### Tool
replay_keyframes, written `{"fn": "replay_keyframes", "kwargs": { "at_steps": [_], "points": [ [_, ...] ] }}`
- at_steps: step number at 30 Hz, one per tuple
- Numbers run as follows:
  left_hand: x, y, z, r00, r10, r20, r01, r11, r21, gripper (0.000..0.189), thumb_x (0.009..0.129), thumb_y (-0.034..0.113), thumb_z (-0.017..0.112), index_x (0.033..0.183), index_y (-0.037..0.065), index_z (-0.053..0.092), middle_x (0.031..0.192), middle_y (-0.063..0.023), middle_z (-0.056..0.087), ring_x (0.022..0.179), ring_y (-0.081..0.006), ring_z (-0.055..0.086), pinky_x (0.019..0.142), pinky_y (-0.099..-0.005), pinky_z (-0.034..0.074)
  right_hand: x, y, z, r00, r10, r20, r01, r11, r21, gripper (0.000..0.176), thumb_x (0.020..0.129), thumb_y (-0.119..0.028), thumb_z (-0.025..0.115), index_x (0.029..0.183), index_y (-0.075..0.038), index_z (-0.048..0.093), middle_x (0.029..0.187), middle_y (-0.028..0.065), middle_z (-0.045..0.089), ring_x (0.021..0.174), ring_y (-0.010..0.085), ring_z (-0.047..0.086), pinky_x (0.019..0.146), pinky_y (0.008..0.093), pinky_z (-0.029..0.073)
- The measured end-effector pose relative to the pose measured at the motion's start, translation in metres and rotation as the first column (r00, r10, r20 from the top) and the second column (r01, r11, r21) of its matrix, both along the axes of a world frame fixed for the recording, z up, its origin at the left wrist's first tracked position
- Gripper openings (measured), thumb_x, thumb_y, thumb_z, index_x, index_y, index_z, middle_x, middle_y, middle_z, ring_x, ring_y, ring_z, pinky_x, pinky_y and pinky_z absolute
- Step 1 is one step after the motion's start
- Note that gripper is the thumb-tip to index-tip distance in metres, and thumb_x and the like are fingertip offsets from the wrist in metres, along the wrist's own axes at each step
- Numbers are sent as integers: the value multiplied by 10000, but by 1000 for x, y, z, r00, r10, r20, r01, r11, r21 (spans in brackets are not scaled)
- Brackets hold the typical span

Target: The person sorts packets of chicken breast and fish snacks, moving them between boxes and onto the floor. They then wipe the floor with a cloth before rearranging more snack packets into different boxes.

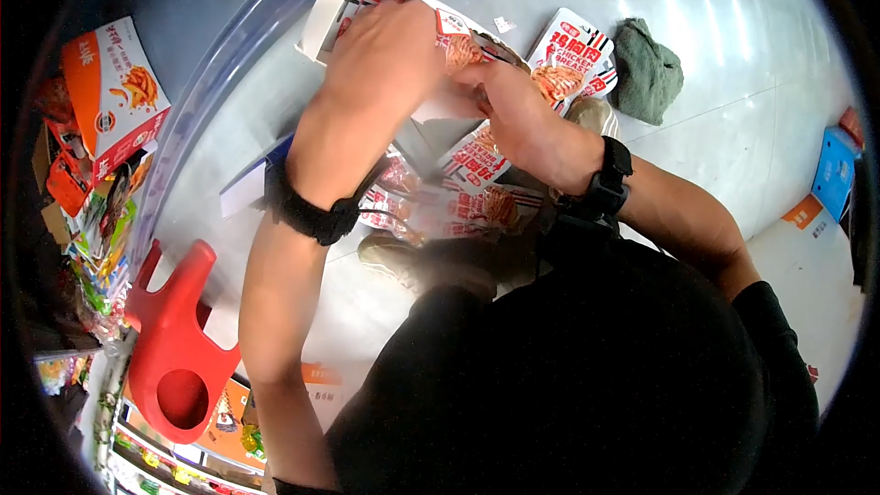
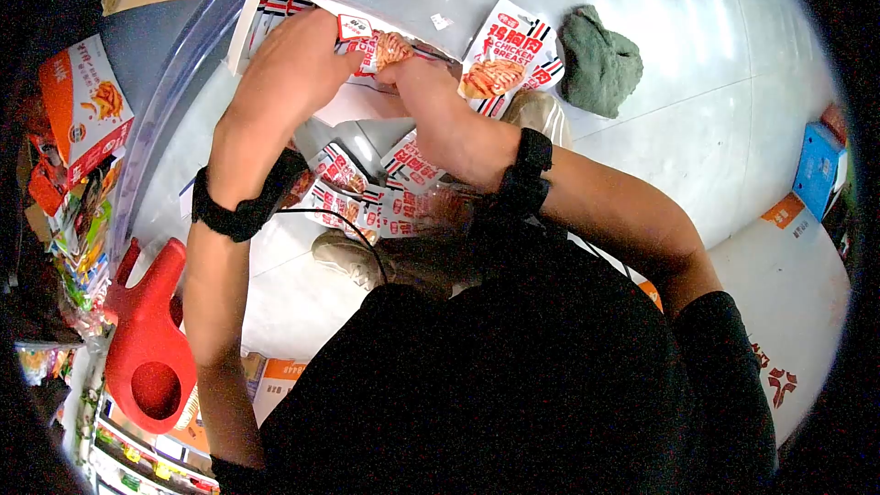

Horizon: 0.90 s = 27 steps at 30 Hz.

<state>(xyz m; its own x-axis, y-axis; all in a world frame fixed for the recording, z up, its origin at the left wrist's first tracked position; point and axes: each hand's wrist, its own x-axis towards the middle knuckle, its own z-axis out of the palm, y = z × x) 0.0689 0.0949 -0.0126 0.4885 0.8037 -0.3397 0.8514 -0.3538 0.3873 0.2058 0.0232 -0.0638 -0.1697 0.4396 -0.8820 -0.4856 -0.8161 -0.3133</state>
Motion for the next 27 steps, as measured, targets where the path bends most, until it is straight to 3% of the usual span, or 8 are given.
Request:
{"fn": "replay_keyframes", "kwargs": {
  "at_steps": [8,14,16,20,21,24,26,27],
  "points": [
    [5,-29,12,998,-40,-49,48,982,180,296,835,146,663,1078,-22,664,1156,-263,561,1055,-435,559,927,-484,461,1,-4,-9,998,4,-56,-1,998,61,255,865,-167,535,1051,-25,635,1005,132,653,822,252,618,724,409,483],
    [12,-45,23,996,85,-2,-84,979,-187,411,838,146,657,1184,-56,562,1203,-281,539,1089,-443,558,927,-496,458,0,-6,-2,999,-6,42,2,995,101,308,880,-186,494,1111,-18,610,1048,129,651,879,265,628,867,418,460],
    [13,-56,24,997,55,49,-41,968,-247,531,833,139,670,1267,-78,453,1169,-308,552,1076,-454,571,901,-495,473,-5,-5,8,985,-164,-58,170,980,105,320,893,-188,455,1122,-14,595,1036,134,654,901,261,628,867,415,469],
    [16,-68,27,992,-41,116,66,973,-219,614,820,121,693,1276,-128,366,1022,-335,587,927,-459,624,806,-465,513,9,-11,12,989,-40,-142,63,985,162,303,974,-273,419,1102,-69,604,1012,94,667,916,220,629,820,376,487],
    [13,-69,25,993,-16,113,41,975,-218,614,820,121,693,1276,-128,366,1022,-335,587,927,-459,624,806,-465,513,10,-5,6,984,49,-171,-19,985,173,409,998,-376,430,1242,-72,552,1208,98,621,1105,247,588,980,389,458],
    [13,-69,20,978,-51,203,82,986,-147,568,822,88,656,1263,-139,378,952,-322,608,861,-451,634,759,-467,521,11,-4,10,994,44,-96,-40,999,34,422,1001,-377,425,1255,-60,543,1255,111,603,1154,256,568,1012,370,444],
    [24,-71,19,996,15,82,0,984,-177,540,805,43,613,1248,-182,402,876,-291,631,791,-424,650,705,-467,527,10,-3,4,987,22,-159,-32,998,-60,442,1003,-380,419,1309,-74,506,1314,126,570,1198,278,544,1038,397,429],
    [25,-77,13,997,-81,16,82,995,-52,535,774,15,586,1229,-219,429,843,-274,640,733,-378,663,644,-442,528,6,-3,13,989,-43,-140,41,999,-20,365,998,-355,428,1216,-92,555,1190,98,614,1093,248,578,954,390,461]
  ]
}}
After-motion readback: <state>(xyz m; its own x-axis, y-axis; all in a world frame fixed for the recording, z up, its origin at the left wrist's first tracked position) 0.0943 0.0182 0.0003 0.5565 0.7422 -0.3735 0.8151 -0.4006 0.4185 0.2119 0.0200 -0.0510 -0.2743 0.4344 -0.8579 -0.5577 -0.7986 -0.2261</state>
